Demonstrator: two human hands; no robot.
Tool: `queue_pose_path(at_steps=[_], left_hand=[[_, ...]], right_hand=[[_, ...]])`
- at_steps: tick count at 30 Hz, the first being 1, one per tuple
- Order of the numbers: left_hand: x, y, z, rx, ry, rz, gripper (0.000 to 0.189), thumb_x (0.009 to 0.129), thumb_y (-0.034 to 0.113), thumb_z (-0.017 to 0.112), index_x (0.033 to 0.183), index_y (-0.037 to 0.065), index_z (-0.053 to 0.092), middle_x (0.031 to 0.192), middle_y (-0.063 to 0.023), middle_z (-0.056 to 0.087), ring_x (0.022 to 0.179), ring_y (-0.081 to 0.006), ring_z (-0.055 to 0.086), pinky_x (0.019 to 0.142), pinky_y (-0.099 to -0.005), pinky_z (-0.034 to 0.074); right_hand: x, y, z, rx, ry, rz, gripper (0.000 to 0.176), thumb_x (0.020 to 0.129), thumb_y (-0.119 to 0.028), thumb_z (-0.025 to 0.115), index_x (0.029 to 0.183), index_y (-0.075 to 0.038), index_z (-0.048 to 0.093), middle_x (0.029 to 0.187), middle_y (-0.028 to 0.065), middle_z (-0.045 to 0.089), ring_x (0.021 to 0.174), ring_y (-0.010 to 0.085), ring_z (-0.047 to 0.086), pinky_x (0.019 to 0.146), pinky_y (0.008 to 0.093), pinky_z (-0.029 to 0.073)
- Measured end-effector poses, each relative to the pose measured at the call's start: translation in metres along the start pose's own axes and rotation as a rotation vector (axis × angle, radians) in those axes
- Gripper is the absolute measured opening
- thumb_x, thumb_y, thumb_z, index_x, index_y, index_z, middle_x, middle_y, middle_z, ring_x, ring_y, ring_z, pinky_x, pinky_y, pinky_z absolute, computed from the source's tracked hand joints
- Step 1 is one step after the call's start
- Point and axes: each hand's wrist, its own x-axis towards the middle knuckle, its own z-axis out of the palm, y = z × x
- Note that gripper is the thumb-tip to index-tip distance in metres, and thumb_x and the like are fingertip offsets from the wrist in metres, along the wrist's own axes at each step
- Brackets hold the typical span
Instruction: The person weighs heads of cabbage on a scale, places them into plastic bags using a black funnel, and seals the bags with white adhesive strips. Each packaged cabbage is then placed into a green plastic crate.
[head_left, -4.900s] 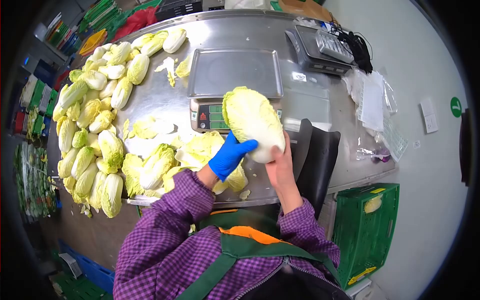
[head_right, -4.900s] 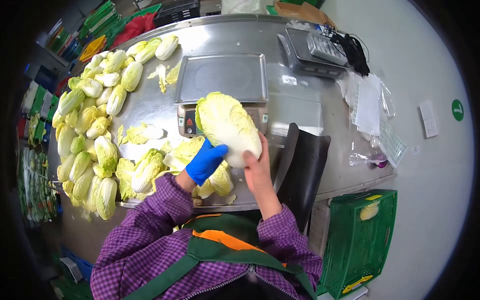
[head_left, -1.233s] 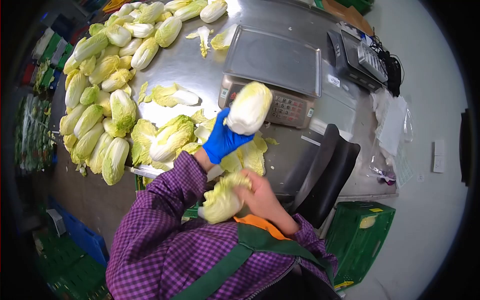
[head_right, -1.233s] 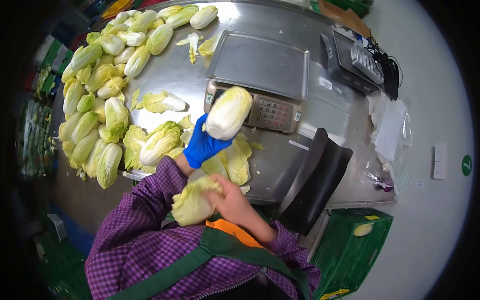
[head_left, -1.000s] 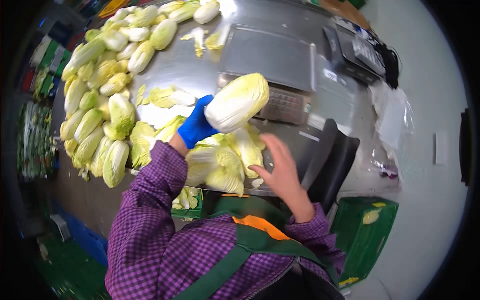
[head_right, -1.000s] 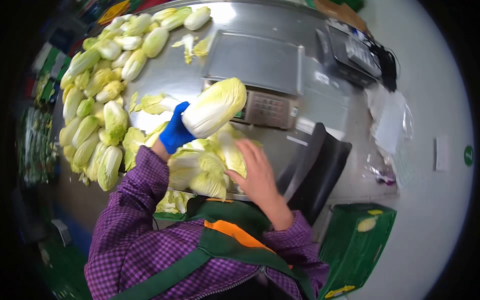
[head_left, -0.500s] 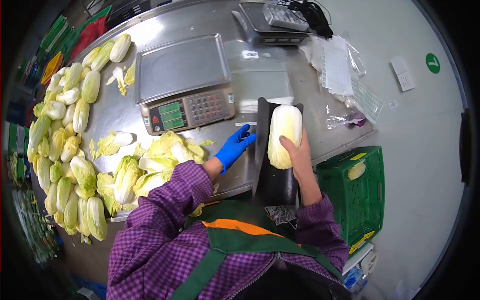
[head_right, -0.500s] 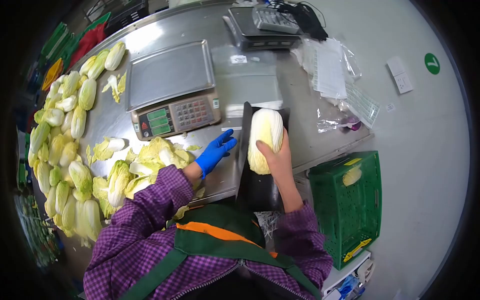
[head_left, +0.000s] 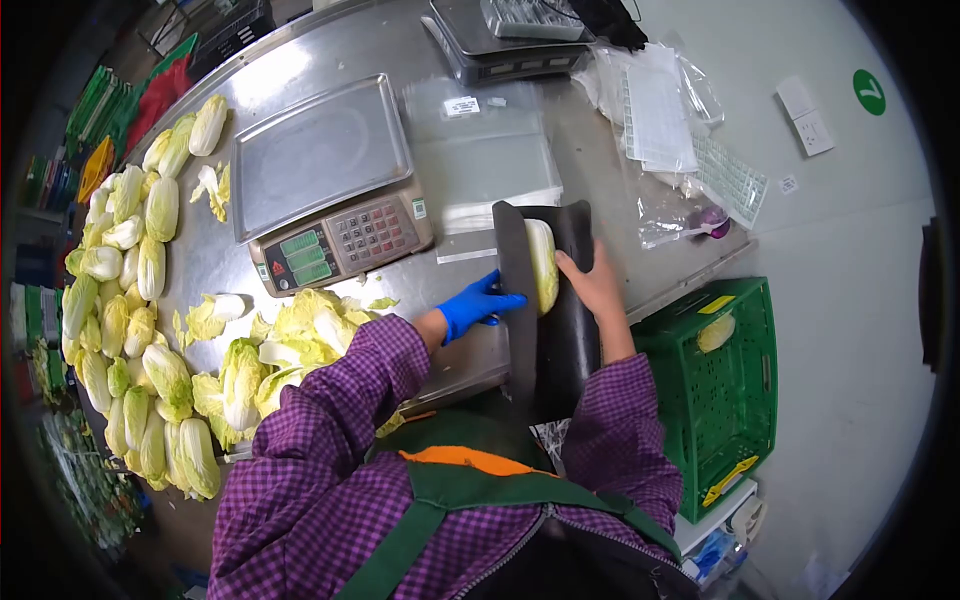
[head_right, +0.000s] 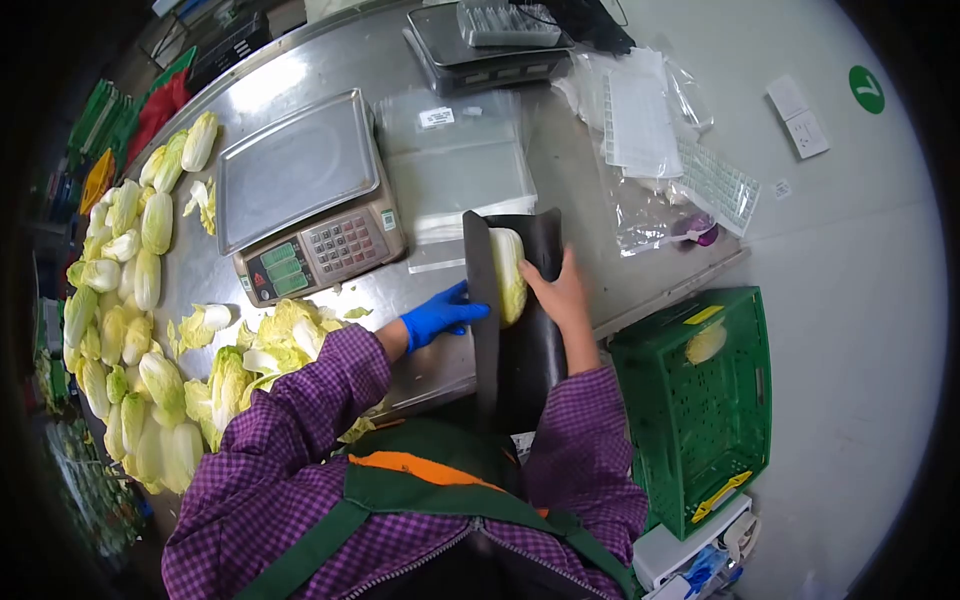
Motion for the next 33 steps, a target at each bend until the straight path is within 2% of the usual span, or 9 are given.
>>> queue_pose_path(at_steps=[1, 4, 9, 12, 15, 18, 22, 26, 33], left_hand=[[0.002, 0.003, 0.009, 0.020, -0.050, 0.029, 0.088, 0.077, 0.039, 0.072, 0.144, 0.009, 0.022, 0.120, -0.0065, 0.053, 0.098, -0.0131, 0.050, 0.074, -0.0250, 0.044], [0.011, -0.019, 0.038, 0.223, -0.068, 0.365, 0.080, 0.079, 0.038, 0.071, 0.140, 0.006, 0.031, 0.126, -0.0116, 0.052, 0.111, -0.0223, 0.051, 0.089, -0.0326, 0.045], [0.046, 0.007, -0.007, 0.822, -0.269, 0.337, 0.041, 0.076, 0.024, 0.073, 0.111, 0.004, 0.063, 0.109, -0.0171, 0.063, 0.100, -0.0231, 0.060, 0.090, -0.0348, 0.046], [0.075, 0.079, -0.055, 0.878, 0.520, 0.496, 0.043, 0.071, 0.024, 0.075, 0.109, 0.008, 0.063, 0.100, -0.0131, 0.064, 0.090, -0.0261, 0.062, 0.080, -0.0354, 0.050], [0.115, 0.095, -0.114, 1.238, 0.674, 0.529, 0.039, 0.068, 0.029, 0.076, 0.102, 0.010, 0.066, 0.095, -0.0136, 0.063, 0.087, -0.0305, 0.061, 0.079, -0.0368, 0.049], [0.121, 0.108, -0.118, 1.171, 0.490, 0.271, 0.026, 0.075, 0.029, 0.067, 0.094, 0.012, 0.068, 0.093, -0.0135, 0.064, 0.089, -0.0326, 0.060, 0.080, -0.0401, 0.047], [0.108, 0.074, -0.087, 1.097, 0.505, 0.640, 0.022, 0.081, 0.026, 0.061, 0.091, 0.010, 0.070, 0.092, -0.0154, 0.065, 0.083, -0.0349, 0.061, 0.076, -0.0408, 0.048], [0.067, 0.027, -0.034, 1.004, 0.402, 0.515, 0.019, 0.081, 0.022, 0.065, 0.095, 0.010, 0.070, 0.089, -0.0139, 0.065, 0.081, -0.0300, 0.063, 0.074, -0.0369, 0.049], [0.007, 0.026, -0.008, 0.793, 0.610, 0.994, 0.020, 0.083, 0.008, 0.061, 0.102, 0.011, 0.068, 0.088, -0.0106, 0.063, 0.078, -0.0267, 0.061, 0.069, -0.0325, 0.049]], right_hand=[[-0.002, 0.004, 0.000, 0.207, -0.189, 0.098, 0.104, 0.072, -0.055, 0.069, 0.140, 0.007, 0.021, 0.138, 0.0301, 0.034, 0.131, 0.0397, 0.032, 0.106, 0.0415, 0.029], [-0.043, -0.004, -0.008, -0.160, -0.253, -0.161, 0.111, 0.063, -0.046, 0.077, 0.144, -0.003, 0.015, 0.135, 0.0303, 0.035, 0.127, 0.0411, 0.036, 0.102, 0.0437, 0.035], [-0.103, 0.025, -0.043, -0.147, -0.179, -0.148, 0.104, 0.059, -0.027, 0.080, 0.142, -0.007, 0.022, 0.132, 0.0252, 0.039, 0.122, 0.0411, 0.040, 0.100, 0.0449, 0.036], [-0.136, 0.041, -0.045, -0.103, -0.101, -0.193, 0.100, 0.060, -0.024, 0.080, 0.141, -0.006, 0.024, 0.132, 0.0235, 0.039, 0.123, 0.0398, 0.039, 0.101, 0.0443, 0.035], [-0.147, 0.051, -0.036, -0.056, -0.032, -0.192, 0.101, 0.059, -0.021, 0.080, 0.141, -0.005, 0.024, 0.133, 0.0230, 0.038, 0.124, 0.0379, 0.039, 0.102, 0.0433, 0.034], [-0.150, 0.062, -0.030, 0.051, 0.009, -0.140, 0.104, 0.058, -0.020, 0.081, 0.142, -0.004, 0.021, 0.135, 0.0232, 0.036, 0.124, 0.0366, 0.039, 0.102, 0.0423, 0.034], [-0.152, 0.065, -0.029, 0.137, 0.017, -0.149, 0.104, 0.059, -0.022, 0.080, 0.142, -0.004, 0.021, 0.130, 0.0234, 0.041, 0.120, 0.0385, 0.044, 0.097, 0.0422, 0.039], [-0.143, 0.052, -0.033, -0.050, -0.023, -0.306, 0.105, 0.058, -0.023, 0.081, 0.142, -0.005, 0.021, 0.128, 0.0229, 0.043, 0.117, 0.0395, 0.045, 0.094, 0.0429, 0.041], [-0.097, 0.012, -0.030, -0.248, -0.340, -0.165, 0.106, 0.060, -0.036, 0.079, 0.145, -0.013, 0.019, 0.121, 0.0241, 0.049, 0.112, 0.0408, 0.050, 0.092, 0.0454, 0.042]])
